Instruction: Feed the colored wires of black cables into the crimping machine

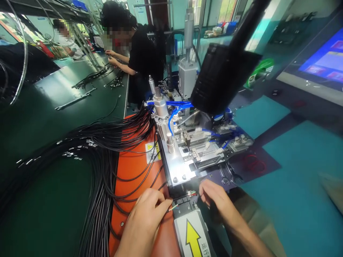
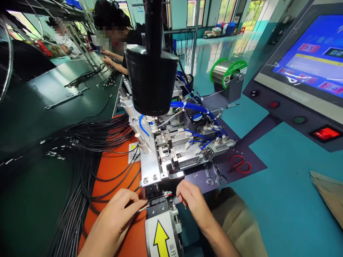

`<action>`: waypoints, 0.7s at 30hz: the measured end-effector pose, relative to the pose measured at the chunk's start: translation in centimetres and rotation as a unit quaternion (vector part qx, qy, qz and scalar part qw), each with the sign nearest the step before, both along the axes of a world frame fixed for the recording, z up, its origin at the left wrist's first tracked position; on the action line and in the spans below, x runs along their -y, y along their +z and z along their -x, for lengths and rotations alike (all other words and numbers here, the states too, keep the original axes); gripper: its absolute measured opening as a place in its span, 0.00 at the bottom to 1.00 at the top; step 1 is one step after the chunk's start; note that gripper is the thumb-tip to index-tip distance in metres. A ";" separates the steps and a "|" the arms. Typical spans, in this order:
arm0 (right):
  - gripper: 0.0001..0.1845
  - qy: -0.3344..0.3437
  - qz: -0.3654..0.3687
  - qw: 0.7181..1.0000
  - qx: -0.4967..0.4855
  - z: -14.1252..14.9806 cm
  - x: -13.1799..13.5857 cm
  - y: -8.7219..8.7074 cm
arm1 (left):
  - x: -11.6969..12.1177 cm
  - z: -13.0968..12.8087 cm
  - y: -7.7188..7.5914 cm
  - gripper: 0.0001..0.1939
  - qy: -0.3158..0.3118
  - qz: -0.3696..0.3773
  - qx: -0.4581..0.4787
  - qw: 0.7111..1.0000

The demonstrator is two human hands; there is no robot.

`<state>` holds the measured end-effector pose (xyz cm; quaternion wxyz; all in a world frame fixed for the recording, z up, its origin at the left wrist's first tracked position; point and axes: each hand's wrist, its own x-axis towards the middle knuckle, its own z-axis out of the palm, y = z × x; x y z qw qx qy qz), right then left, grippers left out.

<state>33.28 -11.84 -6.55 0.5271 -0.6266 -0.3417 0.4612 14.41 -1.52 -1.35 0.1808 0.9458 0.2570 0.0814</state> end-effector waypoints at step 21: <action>0.15 0.005 -0.066 0.988 0.142 3.8 1.5 5.0 | 3.4 -0.9 1.5 0.13 0.005 0.046 0.118 0.992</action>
